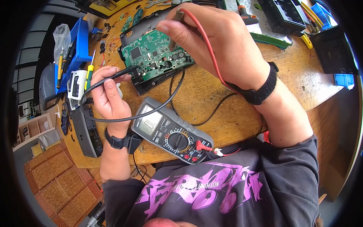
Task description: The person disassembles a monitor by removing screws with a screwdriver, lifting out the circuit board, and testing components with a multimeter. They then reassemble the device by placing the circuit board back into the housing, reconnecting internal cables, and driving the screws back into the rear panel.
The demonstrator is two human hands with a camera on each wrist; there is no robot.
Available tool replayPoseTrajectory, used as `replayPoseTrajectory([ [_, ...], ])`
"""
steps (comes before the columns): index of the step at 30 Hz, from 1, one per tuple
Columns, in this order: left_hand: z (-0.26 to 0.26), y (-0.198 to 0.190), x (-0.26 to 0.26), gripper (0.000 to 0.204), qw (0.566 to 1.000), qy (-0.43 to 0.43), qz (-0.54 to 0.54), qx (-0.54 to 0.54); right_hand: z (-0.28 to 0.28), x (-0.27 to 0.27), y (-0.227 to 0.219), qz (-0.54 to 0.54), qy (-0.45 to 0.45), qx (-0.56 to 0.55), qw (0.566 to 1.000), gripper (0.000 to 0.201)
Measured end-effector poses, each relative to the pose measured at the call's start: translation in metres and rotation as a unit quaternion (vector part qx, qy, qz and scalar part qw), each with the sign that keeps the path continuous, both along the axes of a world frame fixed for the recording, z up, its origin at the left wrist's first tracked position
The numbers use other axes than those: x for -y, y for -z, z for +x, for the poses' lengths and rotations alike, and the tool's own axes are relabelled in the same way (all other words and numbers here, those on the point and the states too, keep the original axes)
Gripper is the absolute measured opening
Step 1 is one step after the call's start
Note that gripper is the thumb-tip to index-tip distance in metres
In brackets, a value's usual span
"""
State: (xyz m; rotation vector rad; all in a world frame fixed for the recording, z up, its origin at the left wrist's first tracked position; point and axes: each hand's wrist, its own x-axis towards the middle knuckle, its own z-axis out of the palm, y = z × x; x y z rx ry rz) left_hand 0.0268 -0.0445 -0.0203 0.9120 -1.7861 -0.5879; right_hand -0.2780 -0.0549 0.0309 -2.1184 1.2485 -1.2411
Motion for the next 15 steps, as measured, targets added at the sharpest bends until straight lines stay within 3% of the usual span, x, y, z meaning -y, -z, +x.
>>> replayPoseTrajectory([
  [10,-0.0011,0.0009,0.0004,0.027,1.0,0.004,0.0,-0.005,0.0032,-0.0009,-0.0006,-0.007,-0.004,0.024,1.0,0.025],
  [12,-0.0048,0.0017,0.0004,0.022,0.998,-0.001,0.005,-0.061,0.0024,-0.001,-0.0016,-0.006,-0.002,0.007,1.0,0.025],
  [15,-0.0043,0.0011,0.0003,0.022,0.998,-0.001,0.005,-0.057,0.0028,-0.0012,-0.001,-0.002,0.001,0.023,1.0,0.024],
])
